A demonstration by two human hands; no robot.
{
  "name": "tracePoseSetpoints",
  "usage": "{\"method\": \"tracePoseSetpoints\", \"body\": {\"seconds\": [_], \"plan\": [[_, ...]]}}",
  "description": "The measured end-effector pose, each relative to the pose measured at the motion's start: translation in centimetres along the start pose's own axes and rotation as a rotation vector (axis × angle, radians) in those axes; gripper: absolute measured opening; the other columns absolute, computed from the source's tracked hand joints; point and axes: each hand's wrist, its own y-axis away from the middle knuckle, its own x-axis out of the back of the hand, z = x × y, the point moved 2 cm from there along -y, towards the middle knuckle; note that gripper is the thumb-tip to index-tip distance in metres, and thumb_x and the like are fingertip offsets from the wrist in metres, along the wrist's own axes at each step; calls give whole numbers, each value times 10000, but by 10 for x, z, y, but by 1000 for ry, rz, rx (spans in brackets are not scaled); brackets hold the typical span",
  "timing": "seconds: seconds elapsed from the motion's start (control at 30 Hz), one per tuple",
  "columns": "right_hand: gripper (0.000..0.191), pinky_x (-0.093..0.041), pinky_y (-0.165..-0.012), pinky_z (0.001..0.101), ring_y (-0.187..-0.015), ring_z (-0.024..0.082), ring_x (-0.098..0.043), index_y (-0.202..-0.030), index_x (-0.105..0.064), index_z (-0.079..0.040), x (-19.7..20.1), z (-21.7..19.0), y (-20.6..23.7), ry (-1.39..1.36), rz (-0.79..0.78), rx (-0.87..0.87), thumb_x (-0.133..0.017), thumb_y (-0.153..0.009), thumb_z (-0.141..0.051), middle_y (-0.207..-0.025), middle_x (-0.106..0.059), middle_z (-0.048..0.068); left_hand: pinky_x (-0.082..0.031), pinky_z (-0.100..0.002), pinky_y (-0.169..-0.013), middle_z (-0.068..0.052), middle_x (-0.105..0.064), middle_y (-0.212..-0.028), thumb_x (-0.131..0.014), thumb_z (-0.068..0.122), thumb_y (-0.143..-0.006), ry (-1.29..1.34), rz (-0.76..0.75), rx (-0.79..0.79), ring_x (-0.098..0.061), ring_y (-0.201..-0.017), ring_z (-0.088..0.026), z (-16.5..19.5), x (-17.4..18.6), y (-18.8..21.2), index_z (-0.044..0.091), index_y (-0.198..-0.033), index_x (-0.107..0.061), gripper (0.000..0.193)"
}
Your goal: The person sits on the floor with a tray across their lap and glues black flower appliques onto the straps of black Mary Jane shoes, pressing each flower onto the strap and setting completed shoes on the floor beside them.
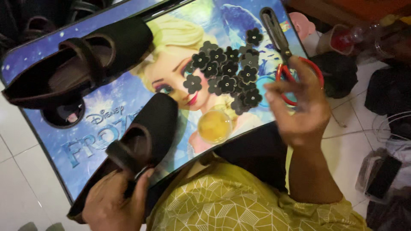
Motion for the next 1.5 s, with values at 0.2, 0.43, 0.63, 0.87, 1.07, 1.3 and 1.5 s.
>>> {"method": "tracePoseSetpoints", "body": {"seconds": [0.2, 0.43, 0.63, 0.87, 1.07, 1.3, 1.5], "plan": [[605, -579, -1006, 298, -1129, 188, -718, -1553, -410, 1, 16, 21, -53, 150, -46, 232, -702, -1038, 128, -1515, -558, 156, -555, -427, -737, -196, -709, -857, -863, 161, -841, -111, -25, 41, -705, -778, -340, -21, 22, -16, 22, -949, -764, 203], [720, -504, -1009, 396, -1153, 308, -663, -1591, -404, -105, -20, 28, -109, 538, -390, 440, -740, -965, 9, -1259, -723, 34, -565, -395, -775, -221, -727, -971, -820, 173, -970, -105, 74, 258, -729, -853, -325, -6, 4, -17, 3, -1150, -774, 252], [872, -507, -901, 432, -1049, 342, -626, -1633, -334, -134, -42, 34, -136, 547, -668, 428, -724, -872, 41, -1245, -742, 68, -561, -423, -733, -185, -712, -830, -854, 286, -934, -188, -66, 250, -716, -745, -324, 4, 6, -26, 59, -1040, -793, 258], [813, -567, -870, 335, -948, 205, -705, -1655, -355, -100, -24, 40, -140, 375, -441, 280, -774, -970, 27, -1059, -734, 95, -533, -438, -588, -178, -695, -765, -886, 334, -856, -350, 40, 72, -656, -644, -365, 13, -11, -20, 70, -822, -758, 295], [774, -599, -897, 253, -1017, 96, -707, -1628, -374, -25, -2, 19, -109, -201, -335, -138, -721, -952, 123, -1316, -665, 10, -556, -375, -654, -156, -656, -792, -894, 265, -856, -91, 83, 85, -692, -681, -296, -1, 23, -15, -26, -950, -659, 386], [841, -602, -922, 271, -1032, 138, -732, -1681, -305, -34, -16, -31, -24, -273, -605, -165, -706, -955, 112, -1157, -753, 146, -593, -387, -871, -77, -724, -954, -867, 124, -842, 1, 259, -663, -714, -928, -270, 64, -5, -20, 144, -1096, -733, 288], [739, -595, -995, 294, -1150, 174, -740, -1641, -321, -63, -33, -41, 17, -336, -688, -165, -690, -1005, 13, -1280, -747, 119, -578, -388, -1003, -49, -774, -1133, -799, 84, -965, 198, 158, -765, -724, -1103, -193, 80, -25, -27, 102, -1154, -760, 193]]}}
